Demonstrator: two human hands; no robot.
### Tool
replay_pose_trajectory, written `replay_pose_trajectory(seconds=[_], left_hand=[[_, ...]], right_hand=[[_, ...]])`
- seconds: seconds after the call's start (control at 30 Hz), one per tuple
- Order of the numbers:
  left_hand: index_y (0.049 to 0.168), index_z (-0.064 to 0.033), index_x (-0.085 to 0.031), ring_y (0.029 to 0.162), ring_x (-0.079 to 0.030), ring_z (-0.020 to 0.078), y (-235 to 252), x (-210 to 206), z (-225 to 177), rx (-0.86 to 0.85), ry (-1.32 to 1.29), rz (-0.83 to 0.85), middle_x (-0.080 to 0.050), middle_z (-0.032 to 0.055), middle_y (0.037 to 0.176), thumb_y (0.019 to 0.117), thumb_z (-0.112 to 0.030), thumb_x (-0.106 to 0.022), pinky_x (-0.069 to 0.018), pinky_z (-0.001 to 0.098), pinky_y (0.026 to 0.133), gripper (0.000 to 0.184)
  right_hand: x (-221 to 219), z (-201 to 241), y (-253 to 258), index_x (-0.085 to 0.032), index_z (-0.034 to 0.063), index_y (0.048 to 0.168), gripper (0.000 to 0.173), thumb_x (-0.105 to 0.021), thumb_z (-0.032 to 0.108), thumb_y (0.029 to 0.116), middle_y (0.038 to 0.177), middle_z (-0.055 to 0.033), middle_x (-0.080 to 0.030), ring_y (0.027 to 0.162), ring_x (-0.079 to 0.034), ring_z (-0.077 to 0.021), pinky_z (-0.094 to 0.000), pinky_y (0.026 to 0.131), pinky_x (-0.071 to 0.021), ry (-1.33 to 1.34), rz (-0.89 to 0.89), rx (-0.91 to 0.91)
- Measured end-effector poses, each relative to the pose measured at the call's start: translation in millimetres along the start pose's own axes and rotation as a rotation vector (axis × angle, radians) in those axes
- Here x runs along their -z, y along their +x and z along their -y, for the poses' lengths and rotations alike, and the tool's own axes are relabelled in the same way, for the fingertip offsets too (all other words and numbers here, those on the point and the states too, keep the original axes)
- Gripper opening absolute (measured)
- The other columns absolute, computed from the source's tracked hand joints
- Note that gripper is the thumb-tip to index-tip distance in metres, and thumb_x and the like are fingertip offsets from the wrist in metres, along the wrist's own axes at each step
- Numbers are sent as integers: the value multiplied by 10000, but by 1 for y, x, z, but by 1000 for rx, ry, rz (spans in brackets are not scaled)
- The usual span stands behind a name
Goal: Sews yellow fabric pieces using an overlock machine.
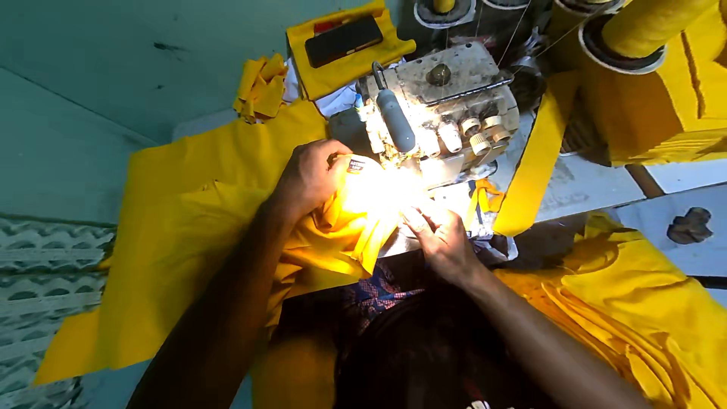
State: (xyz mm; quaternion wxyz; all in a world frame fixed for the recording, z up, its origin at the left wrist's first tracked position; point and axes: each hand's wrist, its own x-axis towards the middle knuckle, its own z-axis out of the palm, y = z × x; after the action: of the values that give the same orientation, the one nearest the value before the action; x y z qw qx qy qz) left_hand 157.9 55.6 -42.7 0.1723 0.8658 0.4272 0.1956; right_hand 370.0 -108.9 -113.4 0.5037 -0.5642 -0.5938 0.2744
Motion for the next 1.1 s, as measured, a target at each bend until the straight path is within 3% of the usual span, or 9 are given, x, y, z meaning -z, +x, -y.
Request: replay_pose_trajectory(seconds=[0.1,0.2,0.37,0.47,0.57,0.7,0.83,0.97,1.1], left_hand=[[1089,-125,-738,667,-687,84,-12,13,-9,120,-62,-42,-738,19,880,1030,-238,-618,-611,313,651,175],[1068,-120,-717,692,-722,43,-39,23,-16,122,-55,-121,-754,-14,864,1012,-260,-658,-641,265,665,162],[1056,-62,-687,772,-700,143,-79,31,-19,-4,203,-159,-714,62,894,1050,-234,-564,-602,344,731,212],[1055,-60,-672,693,-677,126,-89,33,-24,52,197,-199,-696,42,827,1060,-273,-547,-586,318,655,247],[1050,-108,-653,568,-641,44,-94,35,-30,199,7,-219,-676,-32,728,1055,-310,-583,-559,229,518,214],[1048,-127,-653,554,-653,57,-95,33,-33,274,-220,-228,-683,-37,726,1050,-286,-603,-568,227,482,167],[1028,-130,-657,528,-637,75,-94,32,-38,297,-303,-238,-677,-28,705,1048,-299,-606,-552,236,460,178],[1025,-121,-655,523,-641,79,-92,31,-42,306,-339,-258,-677,-24,704,1047,-287,-608,-556,238,451,174],[1017,-116,-657,523,-633,64,-93,35,-49,257,-353,-310,-669,-43,699,1044,-267,-609,-555,226,455,161]], right_hand=[[5,1,0,-761,144,1149,323,-584,384,1022,940,43,-714,797,-645,-28,-253,706,-558,-83,-27,7],[7,8,7,-743,141,1102,281,-687,375,956,922,49,-712,786,-648,-25,-241,686,-556,-163,-46,19],[-9,27,25,-751,109,1132,318,-715,364,946,871,20,-703,715,-632,-60,-279,639,-561,-219,5,198],[-25,35,38,-754,135,1175,304,-690,344,963,792,22,-693,631,-626,-107,-339,547,-538,-290,49,328],[-37,43,49,-748,162,1114,235,-670,332,972,867,18,-710,770,-679,-146,-395,673,-575,-385,67,415],[-46,48,57,-745,158,1102,209,-648,306,990,968,-10,-702,924,-676,-175,-388,799,-571,-408,81,481],[-51,46,61,-747,175,1083,205,-615,313,1010,953,-4,-701,922,-678,-172,-379,794,-563,-448,52,510],[-53,45,62,-754,177,1036,195,-606,305,1023,847,0,-659,783,-660,-161,-356,631,-545,-438,21,530],[-50,44,47,-756,159,1075,197,-622,288,1008,797,15,-662,664,-638,-129,-337,549,-533,-373,25,499]])
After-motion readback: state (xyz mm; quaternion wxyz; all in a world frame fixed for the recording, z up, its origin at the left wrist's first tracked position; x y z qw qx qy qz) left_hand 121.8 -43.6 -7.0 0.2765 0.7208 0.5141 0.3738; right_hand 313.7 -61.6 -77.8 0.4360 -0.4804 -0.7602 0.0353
